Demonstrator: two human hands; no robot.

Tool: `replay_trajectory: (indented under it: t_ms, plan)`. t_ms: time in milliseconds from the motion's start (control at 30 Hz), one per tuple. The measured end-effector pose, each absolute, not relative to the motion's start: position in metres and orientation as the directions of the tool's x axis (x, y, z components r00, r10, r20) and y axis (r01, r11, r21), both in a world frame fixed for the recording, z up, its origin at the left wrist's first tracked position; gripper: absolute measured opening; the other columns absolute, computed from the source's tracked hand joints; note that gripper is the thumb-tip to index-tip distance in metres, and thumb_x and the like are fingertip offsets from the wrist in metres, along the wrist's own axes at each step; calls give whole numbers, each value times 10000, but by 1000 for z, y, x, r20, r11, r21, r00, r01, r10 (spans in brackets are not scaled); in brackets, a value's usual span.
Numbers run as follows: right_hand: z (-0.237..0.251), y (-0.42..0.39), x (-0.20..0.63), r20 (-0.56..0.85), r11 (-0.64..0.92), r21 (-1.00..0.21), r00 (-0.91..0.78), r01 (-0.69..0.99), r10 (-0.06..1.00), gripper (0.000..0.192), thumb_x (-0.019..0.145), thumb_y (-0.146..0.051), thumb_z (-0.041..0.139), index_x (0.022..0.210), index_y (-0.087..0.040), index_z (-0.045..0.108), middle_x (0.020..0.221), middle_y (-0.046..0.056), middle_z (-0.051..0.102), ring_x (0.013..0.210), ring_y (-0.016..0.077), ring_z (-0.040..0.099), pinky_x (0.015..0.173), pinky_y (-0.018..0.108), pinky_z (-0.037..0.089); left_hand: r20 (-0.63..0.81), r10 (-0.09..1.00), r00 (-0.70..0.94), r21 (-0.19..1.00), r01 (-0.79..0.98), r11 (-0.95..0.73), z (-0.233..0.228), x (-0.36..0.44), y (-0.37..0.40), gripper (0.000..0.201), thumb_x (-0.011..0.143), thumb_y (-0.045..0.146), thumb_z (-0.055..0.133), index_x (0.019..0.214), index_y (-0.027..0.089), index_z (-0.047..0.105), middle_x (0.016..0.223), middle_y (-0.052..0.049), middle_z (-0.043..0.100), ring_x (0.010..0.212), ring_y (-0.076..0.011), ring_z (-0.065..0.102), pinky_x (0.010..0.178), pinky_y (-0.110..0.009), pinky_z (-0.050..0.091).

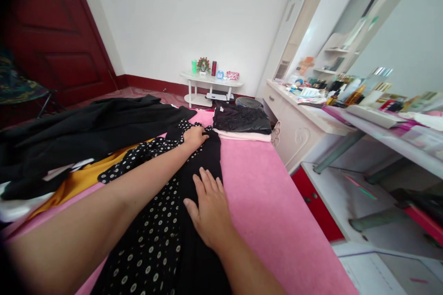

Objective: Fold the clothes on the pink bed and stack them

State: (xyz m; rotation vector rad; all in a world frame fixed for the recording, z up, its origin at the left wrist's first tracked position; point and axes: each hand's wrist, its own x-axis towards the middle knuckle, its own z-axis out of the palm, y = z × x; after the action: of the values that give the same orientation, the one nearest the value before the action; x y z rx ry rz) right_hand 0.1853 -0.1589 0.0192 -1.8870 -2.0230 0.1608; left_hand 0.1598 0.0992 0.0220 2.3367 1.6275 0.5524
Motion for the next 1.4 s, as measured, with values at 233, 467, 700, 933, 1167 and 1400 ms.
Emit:
replay_trajectory:
  t_ms: [233, 467, 700, 933, 1167, 1400]
  plan:
    - [15, -158, 188, 185, 96, -333, -35, 938, 982, 542, 922, -439, 382, 1418, -223, 343, 1522, 43, 235, 1394, 215, 216, 1136, 464, 202, 195, 874, 445, 409, 773, -485, 39, 141, 90, 358, 820, 431, 598, 1080, 191, 653, 1062, -102, 664, 998, -235, 611, 822, -290, 471]
    - [13, -159, 186, 201, 99, -331, -32, 938, 979, 535, 925, -448, 371, 1410, -222, 357, 1520, 47, 241, 1395, 211, 214, 1136, 456, 200, 259, 822, 507, 287, 772, -567, 87, 29, 70, 272, 797, 444, 585, 912, 217, 682, 991, -65, 661, 917, -226, 610, 771, -283, 455]
    - [13, -159, 185, 224, 98, -335, -22, 937, 974, 531, 926, -459, 364, 1399, -219, 375, 1514, 51, 260, 1388, 207, 233, 1134, 452, 205, 104, 930, 354, -23, 935, -353, 71, -71, -2, 706, 686, 691, 540, 1151, 159, 549, 1012, -151, 644, 905, -338, 619, 736, -400, 476]
    - [13, -160, 184, 244, 105, -349, -18, 931, 970, 506, 925, -444, 366, 1376, -220, 409, 1500, 64, 294, 1367, 214, 286, 1123, 463, 224, 269, 848, 458, 252, 816, -521, 89, -101, -5, 309, 773, 263, 504, 1037, 170, 637, 993, -85, 657, 934, -249, 613, 834, -338, 472]
    - [10, -160, 185, 249, 109, -355, -19, 928, 968, 490, 921, -434, 378, 1356, -214, 435, 1496, 64, 304, 1366, 216, 287, 1120, 464, 227, 248, 415, 875, -59, 441, -895, 125, -109, -67, 520, 767, 106, 474, 1221, 342, 564, 1251, -40, 553, 1188, -254, 476, 1036, -424, 340]
    - [15, -161, 184, 253, 106, -364, -11, 925, 967, 496, 918, -436, 382, 1355, -206, 438, 1486, 69, 324, 1364, 214, 291, 1121, 456, 229, 339, 639, 690, -64, 695, -716, 68, -163, -90, 687, 645, 47, 495, 1296, 266, 475, 1441, -82, 352, 1299, -282, 359, 1051, -423, 350]
